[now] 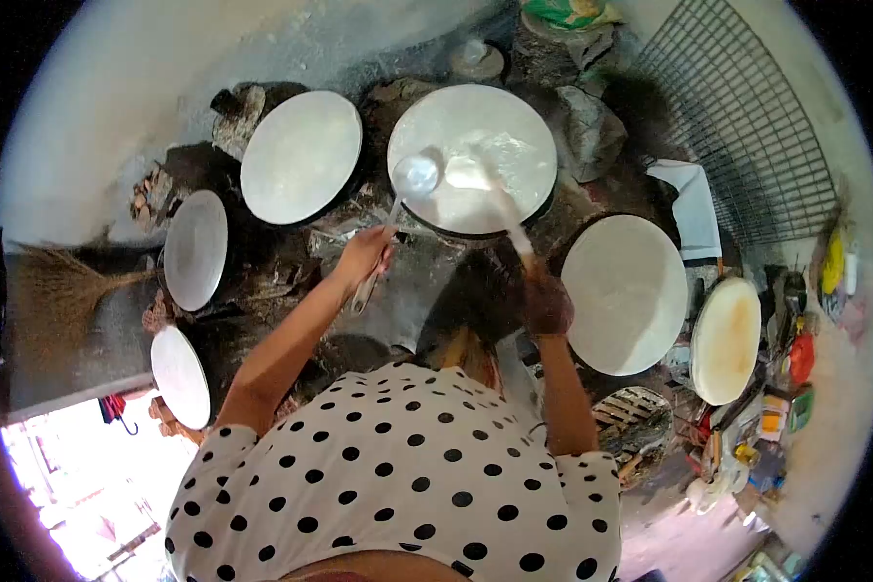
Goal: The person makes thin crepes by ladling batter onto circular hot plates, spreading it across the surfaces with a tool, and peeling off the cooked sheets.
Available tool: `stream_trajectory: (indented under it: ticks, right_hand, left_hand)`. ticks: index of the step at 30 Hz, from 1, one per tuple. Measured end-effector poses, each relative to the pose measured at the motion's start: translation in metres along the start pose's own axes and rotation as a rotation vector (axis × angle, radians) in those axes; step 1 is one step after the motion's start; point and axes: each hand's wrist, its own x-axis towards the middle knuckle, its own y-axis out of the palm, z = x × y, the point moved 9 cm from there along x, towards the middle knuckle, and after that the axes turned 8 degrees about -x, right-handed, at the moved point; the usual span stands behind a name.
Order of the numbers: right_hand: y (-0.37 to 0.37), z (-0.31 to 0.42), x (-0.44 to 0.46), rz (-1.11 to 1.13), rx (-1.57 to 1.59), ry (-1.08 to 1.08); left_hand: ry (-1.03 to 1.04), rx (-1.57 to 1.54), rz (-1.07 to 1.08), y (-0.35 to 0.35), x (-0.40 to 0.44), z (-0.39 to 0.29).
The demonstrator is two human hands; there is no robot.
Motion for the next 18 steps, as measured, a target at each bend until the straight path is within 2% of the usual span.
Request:
stream_trajectory:
  ticks: [1, 4, 5, 6, 7, 9, 10, 12, 14, 16, 17, 18]
  right_hand:
    - [0.013, 0.001, 0.004, 0.011, -0.012, -0.011]
    - [0.096, 0.030, 0.019, -0.274, -0.545, -0.315]
    - [0.118, 0.044, 0.012, -0.368, -0.715, -0.415]
    - [0.132, 0.056, 0.015, -0.360, -0.720, -0.418]
    - [0.140, 0.057, 0.032, -0.177, 0.072, -0.311]
    - [0.145, 0.047, 0.035, 0.011, 0.854, -0.157]
    - [0.124, 0.052, 0.027, 0.000, 0.745, -0.337]
    - [0.104, 0.047, 0.036, -0.029, 0.632, -0.522]
    - [0.110, 0.017, 0.057, -0.337, 0.279, -0.622]
    - [0.112, 0.038, 0.058, -0.480, 0.086, -0.690]
    - [0.123, 0.057, 0.069, -0.267, 0.419, -0.577]
    - [0.123, 0.071, 0.067, -0.147, 0.577, -0.523]
  left_hand:
    - [0.035, 0.002, -0.025, 0.009, 0.012, -0.008]
    - [0.000, -0.016, -0.142, 0.028, 0.037, -0.002]
    - [0.022, 0.078, -0.132, 0.038, 0.036, -0.009]
    - [0.044, 0.175, -0.115, 0.046, 0.035, -0.012]
    - [0.039, 0.170, -0.113, 0.047, 0.038, -0.006]
    - [0.072, -0.257, -0.148, 0.046, 0.043, 0.001]
    - [-0.058, -0.486, -0.090, 0.040, 0.045, 0.009]
    - [-0.025, -0.561, 0.002, 0.030, -0.012, -0.016]
    - [-0.007, -0.637, 0.076, 0.030, -0.043, -0.029]
    - [0.020, -0.572, 0.065, 0.021, -0.057, -0.031]
    - [0.035, -0.580, 0.061, 0.014, -0.059, -0.033]
    - [-0.009, -0.618, 0.121, 0.012, -0.063, -0.032]
